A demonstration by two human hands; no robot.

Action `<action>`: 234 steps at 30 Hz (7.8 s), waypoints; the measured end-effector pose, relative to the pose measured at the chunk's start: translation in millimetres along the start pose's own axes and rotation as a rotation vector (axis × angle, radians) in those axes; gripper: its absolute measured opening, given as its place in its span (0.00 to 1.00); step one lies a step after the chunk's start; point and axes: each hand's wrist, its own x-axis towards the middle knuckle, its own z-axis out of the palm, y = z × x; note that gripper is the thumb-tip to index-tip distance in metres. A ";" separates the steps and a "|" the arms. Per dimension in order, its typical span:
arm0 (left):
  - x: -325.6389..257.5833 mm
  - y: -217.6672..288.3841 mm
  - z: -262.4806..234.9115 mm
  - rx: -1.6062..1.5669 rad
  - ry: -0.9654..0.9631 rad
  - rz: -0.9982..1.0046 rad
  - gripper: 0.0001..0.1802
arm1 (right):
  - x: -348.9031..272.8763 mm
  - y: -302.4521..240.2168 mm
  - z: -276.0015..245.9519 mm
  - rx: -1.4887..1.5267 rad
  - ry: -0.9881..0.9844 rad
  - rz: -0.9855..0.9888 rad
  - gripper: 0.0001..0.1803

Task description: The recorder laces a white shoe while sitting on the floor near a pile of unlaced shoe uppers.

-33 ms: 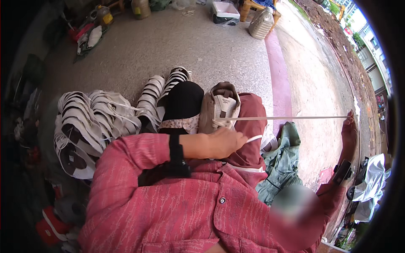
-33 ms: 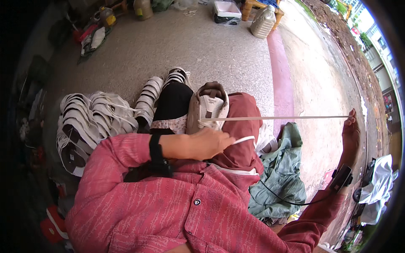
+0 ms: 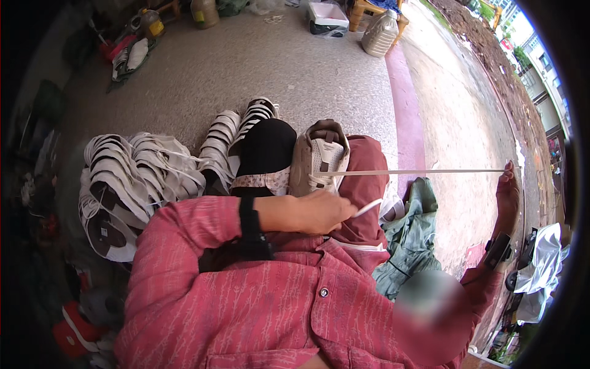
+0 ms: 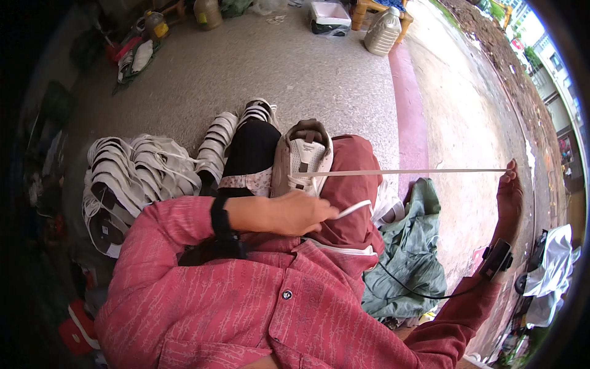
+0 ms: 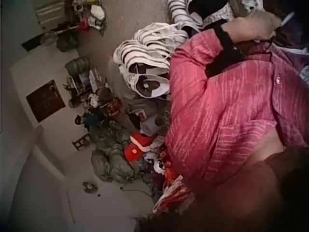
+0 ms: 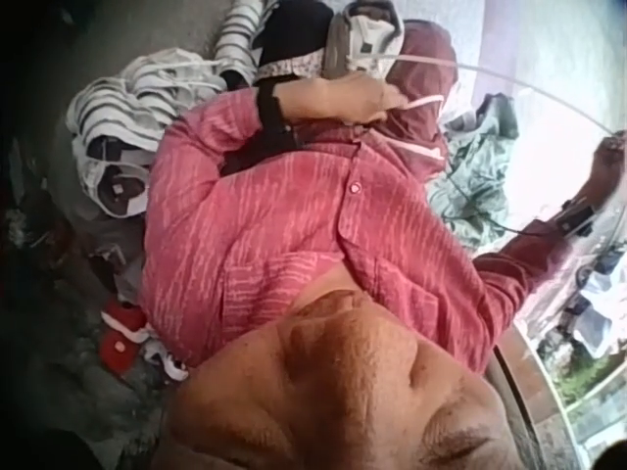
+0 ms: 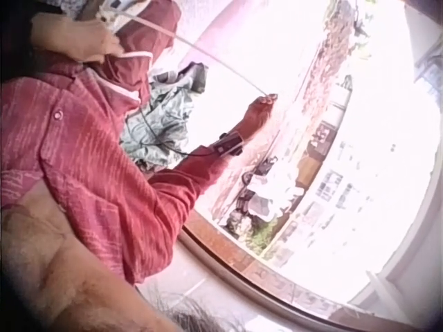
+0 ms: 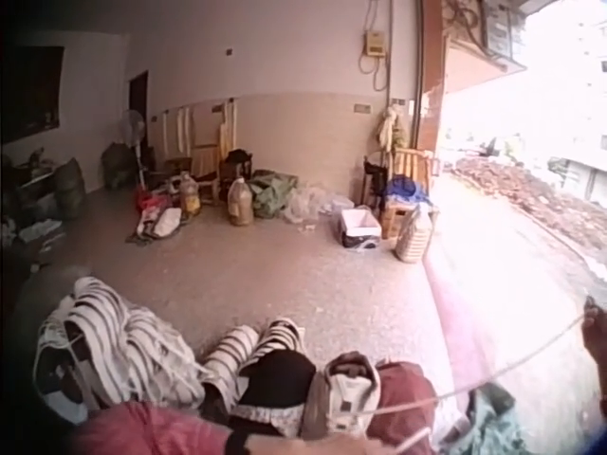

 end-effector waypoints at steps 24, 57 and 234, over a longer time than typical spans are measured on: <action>-332.7 -154.0 -31.5 -1.790 1.580 -0.284 0.11 | -29.4 156.5 -119.4 -0.057 0.546 -0.037 0.08; -1.7 -62.0 -29.6 -0.047 0.561 -0.056 0.07 | -97.4 327.2 241.0 -0.911 -0.510 0.685 0.11; -52.1 -111.4 -56.8 -0.557 0.240 -0.021 0.16 | -64.3 367.2 296.3 -1.534 -0.922 -0.514 0.08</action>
